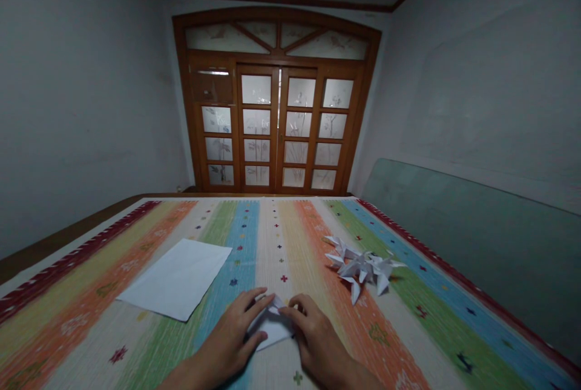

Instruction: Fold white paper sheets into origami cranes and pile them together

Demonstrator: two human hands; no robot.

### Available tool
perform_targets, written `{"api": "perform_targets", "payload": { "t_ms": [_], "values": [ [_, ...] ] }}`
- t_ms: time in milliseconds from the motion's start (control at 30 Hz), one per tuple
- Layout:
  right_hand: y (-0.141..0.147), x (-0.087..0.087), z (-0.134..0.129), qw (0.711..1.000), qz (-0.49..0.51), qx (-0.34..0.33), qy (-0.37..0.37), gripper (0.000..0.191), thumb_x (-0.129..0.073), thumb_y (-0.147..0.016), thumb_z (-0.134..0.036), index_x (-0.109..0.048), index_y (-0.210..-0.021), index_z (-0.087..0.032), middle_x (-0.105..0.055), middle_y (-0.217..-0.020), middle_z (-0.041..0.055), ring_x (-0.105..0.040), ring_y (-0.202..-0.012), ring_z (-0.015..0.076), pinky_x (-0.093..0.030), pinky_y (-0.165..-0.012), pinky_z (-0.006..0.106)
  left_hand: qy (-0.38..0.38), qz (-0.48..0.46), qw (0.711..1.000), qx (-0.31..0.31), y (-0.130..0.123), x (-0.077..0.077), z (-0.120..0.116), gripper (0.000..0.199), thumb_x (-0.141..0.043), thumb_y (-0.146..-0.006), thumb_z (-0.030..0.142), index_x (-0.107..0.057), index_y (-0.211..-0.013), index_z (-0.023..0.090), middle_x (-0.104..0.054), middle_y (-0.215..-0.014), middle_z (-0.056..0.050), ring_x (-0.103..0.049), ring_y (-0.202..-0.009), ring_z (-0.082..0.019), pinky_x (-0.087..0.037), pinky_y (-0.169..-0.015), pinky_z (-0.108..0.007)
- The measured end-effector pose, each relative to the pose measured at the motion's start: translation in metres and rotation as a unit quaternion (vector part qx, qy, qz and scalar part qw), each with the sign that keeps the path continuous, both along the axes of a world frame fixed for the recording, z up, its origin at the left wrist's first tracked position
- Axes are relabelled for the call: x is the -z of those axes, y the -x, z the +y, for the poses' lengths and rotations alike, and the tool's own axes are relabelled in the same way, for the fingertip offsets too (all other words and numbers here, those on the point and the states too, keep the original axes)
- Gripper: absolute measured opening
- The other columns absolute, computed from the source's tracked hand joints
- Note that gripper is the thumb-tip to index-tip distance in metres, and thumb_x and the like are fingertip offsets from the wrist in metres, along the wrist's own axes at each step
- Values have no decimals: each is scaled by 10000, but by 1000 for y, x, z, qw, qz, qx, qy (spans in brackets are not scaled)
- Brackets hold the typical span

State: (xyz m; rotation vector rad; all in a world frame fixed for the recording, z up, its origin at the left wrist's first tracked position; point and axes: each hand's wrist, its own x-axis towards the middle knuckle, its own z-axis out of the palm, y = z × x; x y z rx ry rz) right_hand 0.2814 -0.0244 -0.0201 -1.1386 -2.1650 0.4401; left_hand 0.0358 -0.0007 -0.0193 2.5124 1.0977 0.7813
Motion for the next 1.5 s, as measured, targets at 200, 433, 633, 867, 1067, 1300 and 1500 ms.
{"api": "perform_targets", "payload": {
  "t_ms": [200, 433, 633, 867, 1067, 1300, 1500],
  "values": [
    [2, -3, 1, 999, -27, -1, -28, 538, -525, -804, 79, -676, -1219, -229, -591, -1208, 115, -616, -1041, 231, -527, -892, 336, -46, 26, 999, 5, 0, 1, -3, 713, -630, -903, 84, -437, -1534, 354, -490, -1547, -115, -549, -1338, -321, -498, -1094, -539],
    [2, 1, 0, 997, -61, 2, -41, 502, -547, -816, 76, -683, -1196, -223, -611, -1048, 91, -618, -957, 228, -521, -824, 325, -75, 43, 996, 17, 0, 0, -3, 596, -622, -938, 120, -497, -1490, 306, -583, -1462, -110, -551, -1318, -318, -514, -1080, -531],
    [1, 2, 1, 998, -55, -5, -23, 467, -558, -825, 62, -712, -1154, -231, -629, -1038, 80, -627, -956, 217, -515, -833, 301, -74, 48, 996, 33, 0, -3, -4, 475, -616, -944, 117, -592, -1392, 273, -678, -1353, -85, -604, -1250, -296, -546, -1048, -502],
    [-5, 2, 4, 998, -38, -34, -23, 436, -581, -829, 52, -748, -1134, -212, -684, -1046, 94, -655, -971, 215, -519, -848, 291, -55, 59, 996, 24, 1, -3, -4, 387, -611, -946, 126, -645, -1303, 271, -635, -1430, -89, -574, -1325, -310, -511, -1090, -521],
    [-13, -3, 9, 995, -55, -73, -40, 343, -604, -845, 23, -771, -1041, -204, -716, -968, 84, -663, -918, 209, -500, -783, 270, -29, 44, 998, 20, -2, -8, -5, 377, -607, -922, 106, -633, -1265, 260, -615, -1442, -90, -553, -1347, -302, -482, -1121, -510],
    [-21, -12, 14, 991, -62, -105, -46, 304, -619, -834, 10, -787, -971, -203, -735, -901, 79, -663, -858, 198, -470, -734, 263, -17, 63, 998, 24, -3, -11, -6, 334, -599, -943, 123, -653, -1249, 247, -624, -1425, -101, -546, -1350, -311, -480, -1118, -524],
    [-31, -14, 21, 991, -53, -117, -20, 283, -631, -802, 4, -799, -884, -209, -731, -791, 54, -647, -829, 203, -455, -736, 283, -20, 72, 997, 31, -1, -10, -4, 283, -599, -956, 142, -683, -1208, 242, -642, -1409, -100, -525, -1369, -321, -482, -1112, -541]
  ]
}}
